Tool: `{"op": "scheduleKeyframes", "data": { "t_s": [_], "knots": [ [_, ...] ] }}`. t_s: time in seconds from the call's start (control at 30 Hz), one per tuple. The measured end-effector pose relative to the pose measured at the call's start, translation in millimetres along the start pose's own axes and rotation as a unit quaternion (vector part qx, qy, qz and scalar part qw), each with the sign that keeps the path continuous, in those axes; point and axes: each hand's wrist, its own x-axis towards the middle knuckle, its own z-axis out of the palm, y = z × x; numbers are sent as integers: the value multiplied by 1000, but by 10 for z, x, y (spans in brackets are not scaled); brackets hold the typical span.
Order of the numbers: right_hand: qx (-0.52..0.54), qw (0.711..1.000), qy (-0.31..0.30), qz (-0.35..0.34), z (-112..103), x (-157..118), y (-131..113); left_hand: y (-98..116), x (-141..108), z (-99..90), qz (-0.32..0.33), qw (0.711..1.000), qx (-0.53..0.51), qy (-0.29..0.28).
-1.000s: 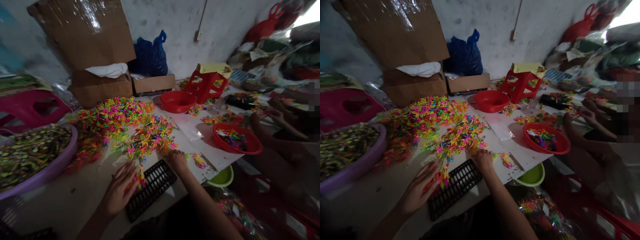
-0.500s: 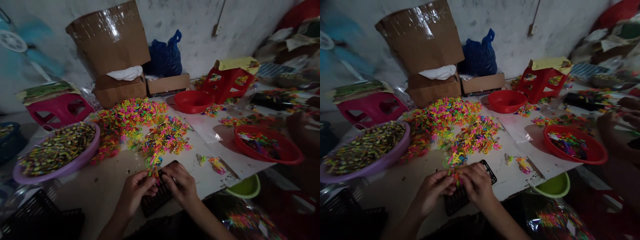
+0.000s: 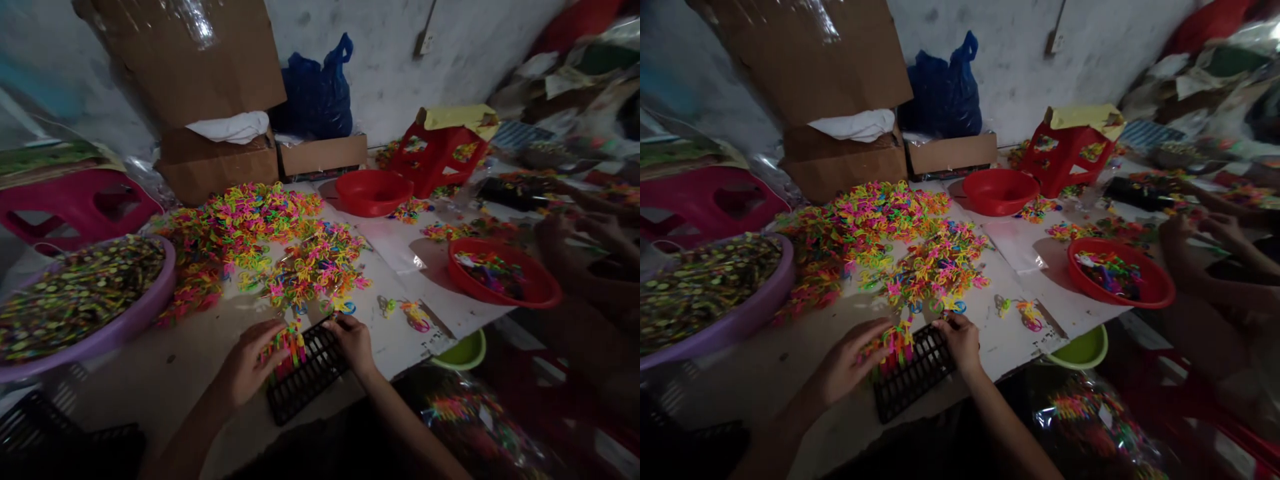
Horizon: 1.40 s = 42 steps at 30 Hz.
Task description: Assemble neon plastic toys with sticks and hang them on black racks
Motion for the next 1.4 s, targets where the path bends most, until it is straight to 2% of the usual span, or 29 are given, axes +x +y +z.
{"op": "scheduleKeyframes", "data": {
  "t_s": [0.07,0.17,0.27,0.37,0.43,0.5,0.67,0.8,1.0,1.13,1.27,1.4],
  "knots": [
    [0,1000,19,-11,80,-31,92,-65,5,105,-12,1000,-7,0],
    [33,999,-15,-16,144,-77,96,-138,57,139,-160,986,-41,15],
    [45,997,-63,-5,121,-57,72,-220,165,34,-266,951,-151,-51],
    [13,992,-120,-31,92,-7,80,-353,263,-38,-301,895,-305,-125],
    [3,983,-174,-54,92,9,84,-478,297,-16,-296,855,-391,-168],
    [4,974,-214,-67,100,6,74,-608,304,50,-276,831,-440,-198],
    [-37,967,-236,-93,115,-21,62,-762,247,205,-251,821,-472,-199],
    [-64,961,-244,-114,144,-18,91,-699,199,243,-248,805,-496,-210],
    [-132,938,-286,-142,163,3,25,-615,154,336,-263,809,-502,-155],
    [-110,948,-267,-131,167,14,46,-593,110,374,-259,807,-510,-150],
    [-54,957,-259,-122,189,33,116,-603,100,360,-244,778,-558,-152],
    [-22,975,-204,-86,185,70,104,-623,180,328,-259,764,-563,-180]
  ]
}}
